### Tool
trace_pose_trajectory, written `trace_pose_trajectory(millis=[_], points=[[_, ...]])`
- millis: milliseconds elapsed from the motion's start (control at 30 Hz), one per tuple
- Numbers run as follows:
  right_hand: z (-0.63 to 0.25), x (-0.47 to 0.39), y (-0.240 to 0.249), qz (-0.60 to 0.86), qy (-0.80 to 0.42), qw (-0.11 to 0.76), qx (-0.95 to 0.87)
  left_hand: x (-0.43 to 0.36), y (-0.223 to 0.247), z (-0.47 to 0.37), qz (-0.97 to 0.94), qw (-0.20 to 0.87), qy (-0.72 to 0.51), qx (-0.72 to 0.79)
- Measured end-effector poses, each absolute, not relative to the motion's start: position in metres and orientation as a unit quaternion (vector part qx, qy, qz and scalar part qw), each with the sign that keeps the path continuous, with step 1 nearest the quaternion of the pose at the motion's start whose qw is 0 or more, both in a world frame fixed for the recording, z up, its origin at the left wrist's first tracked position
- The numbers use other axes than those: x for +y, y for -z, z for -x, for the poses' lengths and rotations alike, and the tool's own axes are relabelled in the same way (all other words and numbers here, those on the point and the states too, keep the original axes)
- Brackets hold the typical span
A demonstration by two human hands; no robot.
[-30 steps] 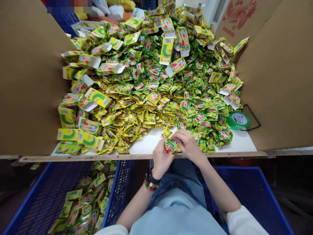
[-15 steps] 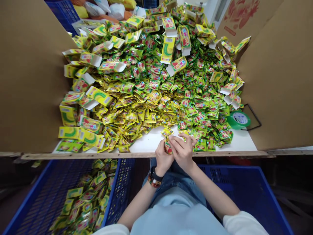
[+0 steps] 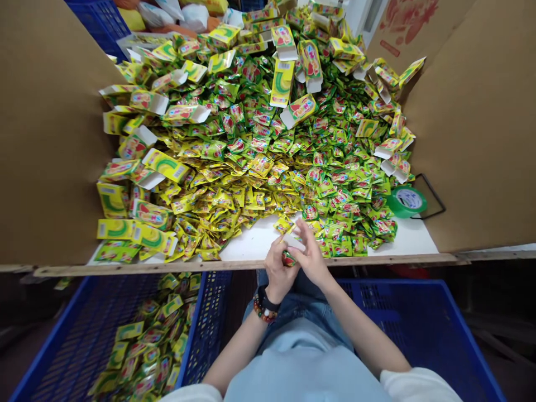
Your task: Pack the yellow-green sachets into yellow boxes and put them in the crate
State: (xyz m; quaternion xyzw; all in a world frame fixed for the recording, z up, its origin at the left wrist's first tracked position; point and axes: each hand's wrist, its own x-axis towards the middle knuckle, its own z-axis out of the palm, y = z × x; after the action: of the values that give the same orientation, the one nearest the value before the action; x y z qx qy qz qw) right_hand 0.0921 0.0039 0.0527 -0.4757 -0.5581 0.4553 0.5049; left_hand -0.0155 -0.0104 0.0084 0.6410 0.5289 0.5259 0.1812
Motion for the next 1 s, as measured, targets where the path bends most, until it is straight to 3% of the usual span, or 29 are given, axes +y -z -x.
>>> trace_pose_trajectory(millis=[100,400,667,833,933,1000], points=[[-0.09,0.003,-0.046,0.421,-0.531,0.463,-0.572,-0.01,-0.01,0.017,-0.65,0.18,-0.503,0.54],[-0.085,0.001,-0.049,0.484,-0.384,0.494,-0.612,-0.007,-0.01,0.018,-0.656,0.19,-0.466,0.563],[-0.094,0.001,-0.041,0.394,-0.262,0.442,-0.762,-0.006,-0.008,0.019,-0.659,0.203,-0.459,0.56],[-0.105,0.003,-0.033,0.355,-0.307,0.42,-0.776,-0.01,-0.014,0.026,-0.665,0.196,-0.475,0.542],[-0.124,0.027,-0.031,0.443,-0.33,0.386,-0.739,-0.028,-0.029,0.079,-0.58,0.098,-0.482,0.649],[-0.136,0.054,-0.031,0.563,-0.233,0.347,-0.713,-0.044,-0.041,0.133,-0.468,-0.018,-0.471,0.747]])
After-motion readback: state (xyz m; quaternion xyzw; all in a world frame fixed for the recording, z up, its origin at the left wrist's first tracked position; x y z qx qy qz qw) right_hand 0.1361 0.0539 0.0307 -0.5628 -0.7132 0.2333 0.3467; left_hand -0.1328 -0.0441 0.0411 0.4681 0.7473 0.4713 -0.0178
